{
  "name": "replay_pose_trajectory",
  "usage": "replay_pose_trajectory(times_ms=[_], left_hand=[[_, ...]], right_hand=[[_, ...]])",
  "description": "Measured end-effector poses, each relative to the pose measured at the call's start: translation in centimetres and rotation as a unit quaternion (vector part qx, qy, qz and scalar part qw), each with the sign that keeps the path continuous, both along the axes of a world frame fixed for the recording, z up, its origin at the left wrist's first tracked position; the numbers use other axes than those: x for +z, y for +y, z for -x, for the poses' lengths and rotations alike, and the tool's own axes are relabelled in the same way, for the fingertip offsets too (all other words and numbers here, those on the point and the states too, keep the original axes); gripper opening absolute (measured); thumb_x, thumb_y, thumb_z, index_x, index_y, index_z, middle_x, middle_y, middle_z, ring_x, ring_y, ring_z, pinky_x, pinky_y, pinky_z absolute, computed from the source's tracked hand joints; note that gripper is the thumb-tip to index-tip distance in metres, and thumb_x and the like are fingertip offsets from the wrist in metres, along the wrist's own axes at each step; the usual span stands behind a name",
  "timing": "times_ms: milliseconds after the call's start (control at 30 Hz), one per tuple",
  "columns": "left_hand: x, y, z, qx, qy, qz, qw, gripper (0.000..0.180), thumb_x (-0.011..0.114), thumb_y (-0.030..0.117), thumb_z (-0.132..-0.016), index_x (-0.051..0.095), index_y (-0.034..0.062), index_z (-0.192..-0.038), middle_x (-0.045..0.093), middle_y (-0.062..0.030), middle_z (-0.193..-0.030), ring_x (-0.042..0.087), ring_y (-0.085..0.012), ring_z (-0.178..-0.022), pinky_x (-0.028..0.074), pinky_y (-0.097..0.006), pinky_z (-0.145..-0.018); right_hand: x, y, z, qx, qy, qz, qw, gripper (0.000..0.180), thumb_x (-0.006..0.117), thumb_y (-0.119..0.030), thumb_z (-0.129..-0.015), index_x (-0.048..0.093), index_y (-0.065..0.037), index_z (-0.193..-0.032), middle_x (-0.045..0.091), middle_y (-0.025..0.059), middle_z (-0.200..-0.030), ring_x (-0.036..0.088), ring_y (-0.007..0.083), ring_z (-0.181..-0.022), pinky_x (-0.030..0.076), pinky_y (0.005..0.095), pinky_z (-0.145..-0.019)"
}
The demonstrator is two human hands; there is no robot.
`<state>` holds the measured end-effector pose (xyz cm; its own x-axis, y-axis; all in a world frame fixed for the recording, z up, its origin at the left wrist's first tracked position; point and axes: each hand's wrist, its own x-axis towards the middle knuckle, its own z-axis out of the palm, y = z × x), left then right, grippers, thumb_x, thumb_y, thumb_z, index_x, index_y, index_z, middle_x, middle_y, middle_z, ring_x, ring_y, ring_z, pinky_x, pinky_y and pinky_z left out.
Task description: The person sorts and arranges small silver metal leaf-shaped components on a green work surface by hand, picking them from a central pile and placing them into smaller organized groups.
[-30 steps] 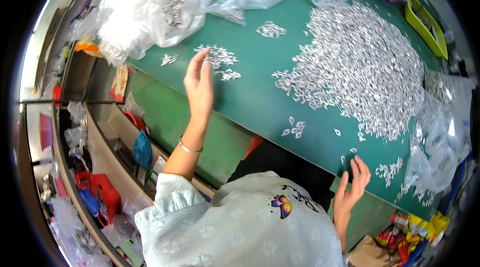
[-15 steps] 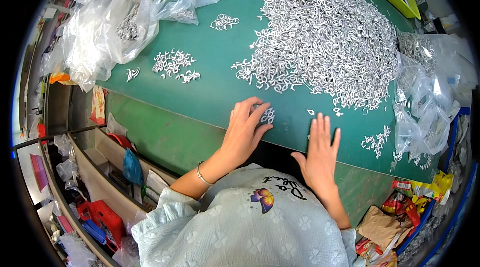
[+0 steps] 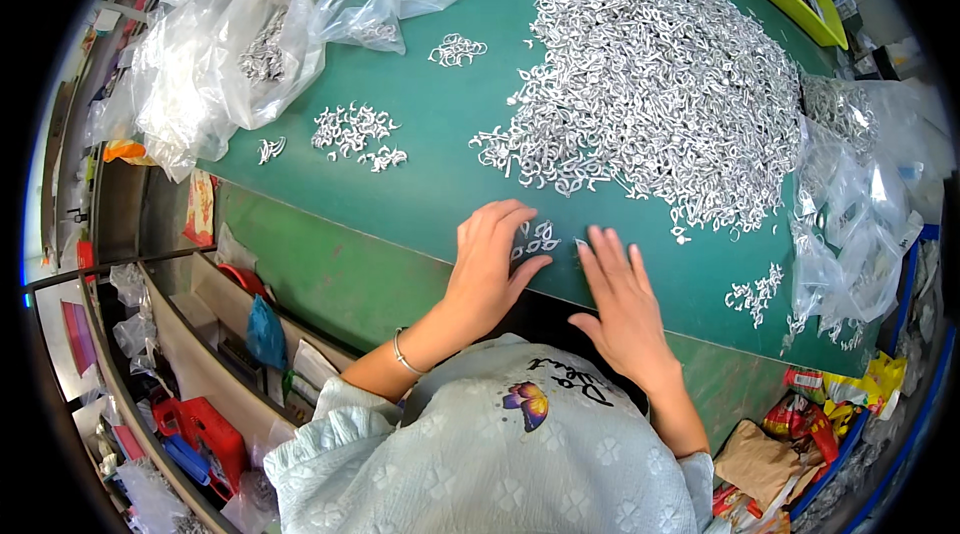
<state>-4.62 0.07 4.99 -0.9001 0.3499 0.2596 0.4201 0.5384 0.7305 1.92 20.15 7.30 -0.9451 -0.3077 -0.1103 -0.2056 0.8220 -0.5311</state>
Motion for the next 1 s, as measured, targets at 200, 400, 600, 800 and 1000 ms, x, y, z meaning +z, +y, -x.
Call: replay_pose_trajectory(times_ms=[200, 400, 600, 800, 1000], left_hand=[[0.1, -1.6, 0.0, -0.032, -0.028, 0.023, 0.999, 0.048, 0.076, -0.001, -0.074, 0.059, 0.0025, -0.119, 0.056, -0.0133, -0.117, 0.055, -0.0325, -0.106, 0.046, -0.040, -0.089], [-0.6, -0.6, 0.8, -0.050, -0.036, -0.030, 0.998, 0.044, 0.074, -0.006, -0.074, 0.062, 0.0021, -0.115, 0.058, -0.0127, -0.111, 0.060, -0.0293, -0.096, 0.051, -0.036, -0.079], [0.3, -0.3, 0.5, -0.058, 0.032, 0.029, 0.997, 0.049, 0.077, 0.004, -0.073, 0.062, 0.0037, -0.119, 0.057, -0.0126, -0.126, 0.054, -0.0322, -0.116, 0.043, -0.043, -0.097], [-0.1, 2.1, 0.4, -0.176, 0.045, 0.049, 0.982, 0.040, 0.075, 0.009, -0.077, 0.063, 0.0012, -0.114, 0.056, -0.0129, -0.132, 0.050, -0.0334, -0.124, 0.039, -0.048, -0.104], [-0.9, 1.7, -0.1, -0.134, 0.036, 0.004, 0.990, 0.026, 0.074, 0.002, -0.077, 0.066, -0.0003, -0.101, 0.061, -0.0126, -0.119, 0.056, -0.0332, -0.116, 0.042, -0.051, -0.103]], right_hand=[[0.5, 1.5, -2.1, -0.019, -0.017, -0.039, 0.999, 0.082, 0.073, -0.026, -0.081, 0.034, 0.006, -0.145, 0.028, 0.0213, -0.155, 0.023, 0.0359, -0.146, 0.019, 0.0512, -0.118], [-1.5, -3.0, 0.6, -0.006, 0.030, -0.046, 0.998, 0.094, 0.068, -0.049, -0.082, 0.029, 0.009, -0.145, 0.023, 0.0237, -0.157, 0.018, 0.0373, -0.147, 0.018, 0.0522, -0.118], [-1.0, 0.5, 0.3, -0.184, 0.120, -0.072, 0.973, 0.087, 0.073, -0.022, -0.080, 0.027, 0.009, -0.146, 0.027, 0.0255, -0.155, 0.023, 0.0404, -0.145, 0.011, 0.0626, -0.115], [-1.3, -0.2, -1.1, -0.152, 0.046, -0.109, 0.981, 0.087, 0.074, -0.033, -0.079, 0.033, 0.009, -0.143, 0.028, 0.0230, -0.155, 0.022, 0.0373, -0.146, 0.009, 0.0667, -0.113], [-1.4, 1.5, -0.3, -0.205, 0.102, -0.101, 0.968, 0.077, 0.071, -0.024, -0.083, 0.035, 0.006, -0.144, 0.031, 0.0186, -0.154, 0.025, 0.0350, -0.146, 0.006, 0.0675, -0.112]])
